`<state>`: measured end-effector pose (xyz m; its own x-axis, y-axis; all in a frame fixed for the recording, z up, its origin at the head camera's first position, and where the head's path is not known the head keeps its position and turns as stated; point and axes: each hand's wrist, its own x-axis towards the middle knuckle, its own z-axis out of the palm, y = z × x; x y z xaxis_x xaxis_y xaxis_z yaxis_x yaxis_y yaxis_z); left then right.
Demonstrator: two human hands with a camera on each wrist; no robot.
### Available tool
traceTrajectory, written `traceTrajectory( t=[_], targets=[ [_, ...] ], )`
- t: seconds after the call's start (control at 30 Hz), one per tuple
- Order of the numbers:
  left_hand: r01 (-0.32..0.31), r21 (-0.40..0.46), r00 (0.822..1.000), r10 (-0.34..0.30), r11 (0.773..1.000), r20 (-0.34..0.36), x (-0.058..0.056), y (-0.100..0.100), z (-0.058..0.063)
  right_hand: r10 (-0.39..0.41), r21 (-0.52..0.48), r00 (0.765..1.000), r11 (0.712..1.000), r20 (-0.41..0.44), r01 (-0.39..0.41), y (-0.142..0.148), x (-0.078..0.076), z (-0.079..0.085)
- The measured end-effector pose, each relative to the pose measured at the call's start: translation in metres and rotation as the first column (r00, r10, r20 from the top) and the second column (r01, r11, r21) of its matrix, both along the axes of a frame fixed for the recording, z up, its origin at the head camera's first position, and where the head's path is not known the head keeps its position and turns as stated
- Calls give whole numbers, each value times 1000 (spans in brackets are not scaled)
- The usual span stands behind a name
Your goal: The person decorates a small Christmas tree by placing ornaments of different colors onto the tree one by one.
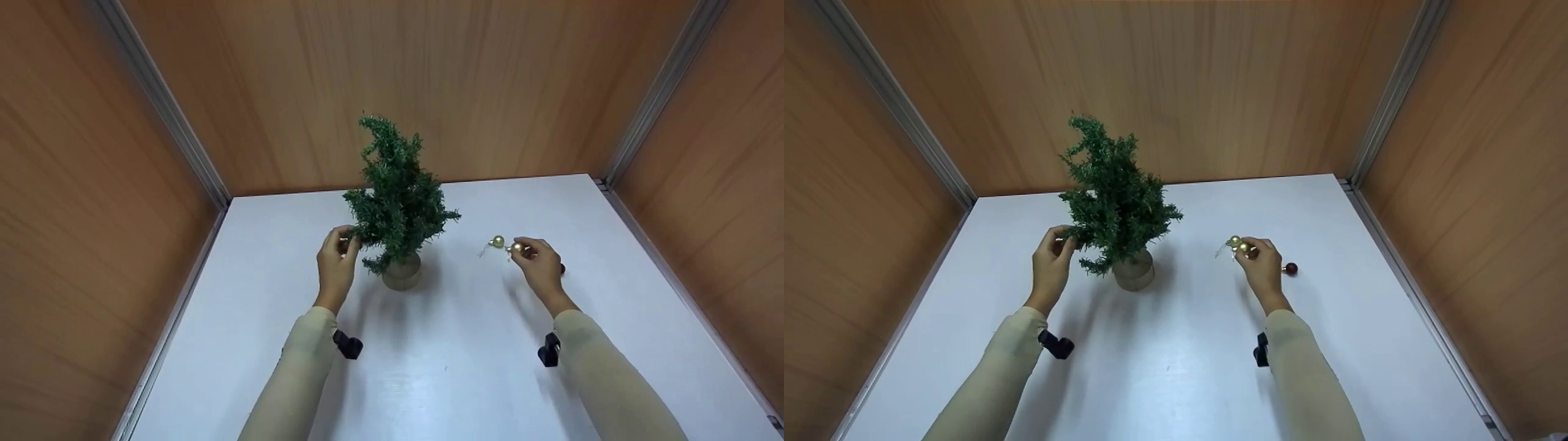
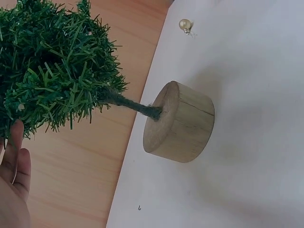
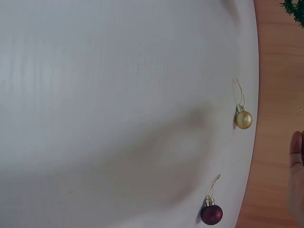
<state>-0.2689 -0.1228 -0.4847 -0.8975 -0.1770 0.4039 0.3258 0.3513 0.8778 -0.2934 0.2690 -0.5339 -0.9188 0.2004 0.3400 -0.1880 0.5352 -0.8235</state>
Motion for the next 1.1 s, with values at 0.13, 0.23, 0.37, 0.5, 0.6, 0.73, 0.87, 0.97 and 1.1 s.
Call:
traceTrajectory(
  t=[0.13, 0.23, 0.37, 0.5, 0.6, 0.73, 0.87, 0.97, 1.1],
  targets=[
    [-7, 3, 1000, 7, 1000, -9, -1, 0, 1, 9, -16, 1000, 1000, -9, -9, -2, -1, 4],
    [1, 1, 1000, -1, 1000, -12, -3, 2, 3, -1, 4, 1000, 1000, -8, 1, -3, 0, 8],
    [7, -11, 1000, -7, 1000, -9, -5, 5, 4, -17, 15, 1000, 1000, 2, 17, -2, 2, 12],
    [3, -3, 1000, -3, 1000, -14, -5, 5, 3, -5, 8, 1000, 1000, 5, 5, -1, 2, 15],
    [4, 15, 1000, -3, 1000, -15, -4, 4, 2, 7, 1, 1000, 1000, 4, -7, -2, 3, 16],
    [5, 34, 1000, -5, 999, -10, -3, 4, 1, 12, -11, 1000, 1000, 0, -12, -4, 4, 19],
    [5, 42, 1000, -5, 999, -8, -3, 4, 0, 18, -24, 1000, 1000, -10, -19, -5, 6, 23],
    [12, 51, 1000, -12, 999, -7, -3, 5, 0, 14, -27, 1000, 1000, -15, -15, -6, 8, 26],
    [14, 59, 1000, -13, 998, -11, -3, 6, 0, 11, -23, 1000, 1000, -9, -12, -8, 9, 29]
  ],
)
